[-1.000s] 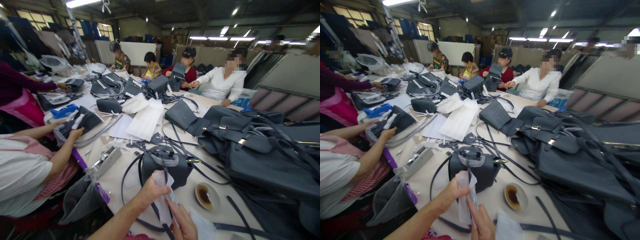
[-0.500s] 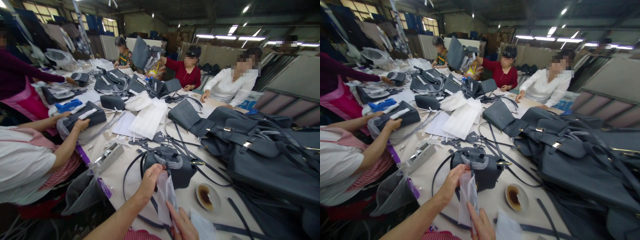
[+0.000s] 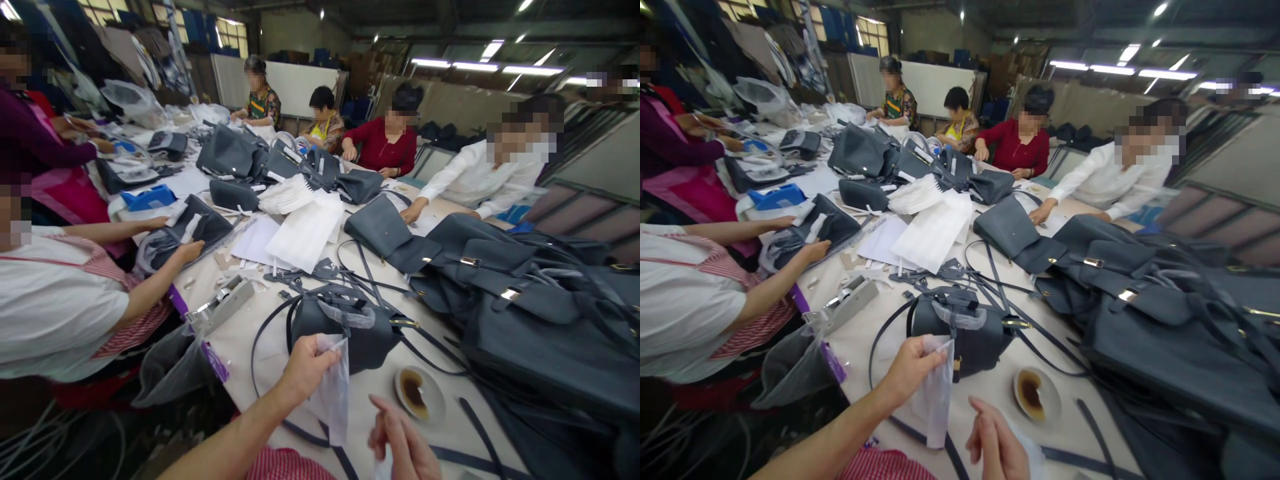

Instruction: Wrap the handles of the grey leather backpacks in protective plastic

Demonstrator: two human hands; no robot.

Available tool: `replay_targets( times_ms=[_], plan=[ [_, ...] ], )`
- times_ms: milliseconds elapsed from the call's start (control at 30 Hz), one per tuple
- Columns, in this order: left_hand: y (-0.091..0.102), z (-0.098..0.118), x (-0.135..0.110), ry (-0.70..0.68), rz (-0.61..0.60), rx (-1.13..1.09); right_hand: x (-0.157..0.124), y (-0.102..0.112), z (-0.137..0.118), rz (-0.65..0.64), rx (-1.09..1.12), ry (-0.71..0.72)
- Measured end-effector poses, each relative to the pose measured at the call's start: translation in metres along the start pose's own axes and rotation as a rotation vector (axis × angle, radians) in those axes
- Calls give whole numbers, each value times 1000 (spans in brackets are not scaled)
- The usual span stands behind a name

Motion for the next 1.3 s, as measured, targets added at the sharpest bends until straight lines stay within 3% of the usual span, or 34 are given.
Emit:
replay_targets(
  times_ms=[67,167,233,300,433,600,733,900,1033,1133,1300],
  plan=[
    [-1,3,-2,-12,-17,21,23,-9,-22,-34,11,5],
    [-2,7,-5,-33,-54,69,51,-48,-45,-228,34,-52],
    [1,9,-8,-44,-44,44,60,-71,-50,-300,77,-114],
    [4,5,-12,-21,-58,-95,64,-83,-48,-275,129,-165],
    [-1,-13,-28,76,-171,-299,62,-85,-30,-146,216,-223],
    [17,-38,-42,146,-13,-312,65,-87,-24,-179,245,-236],
    [31,-37,-45,82,85,-277,75,-94,-30,-276,200,-240],
    [43,-27,-47,-76,165,-159,84,-80,-22,-57,150,-251],
    [44,-15,-49,-260,141,-15,86,-80,-18,-29,118,-262],
    [43,-10,-51,-342,122,81,84,-80,-22,-87,108,-263],
    [43,-3,-56,-449,134,202,61,-98,-38,-335,161,-224]
  ],
)
Point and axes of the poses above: each hand's wrist, its own x-axis towards the middle knuckle, its own y-axis out of the back of the hand, z = x × y, the point moved 10 cm from there along x, towards the middle knuckle, and after that the axes turned 1 degree about y, right-handed, at the moved point
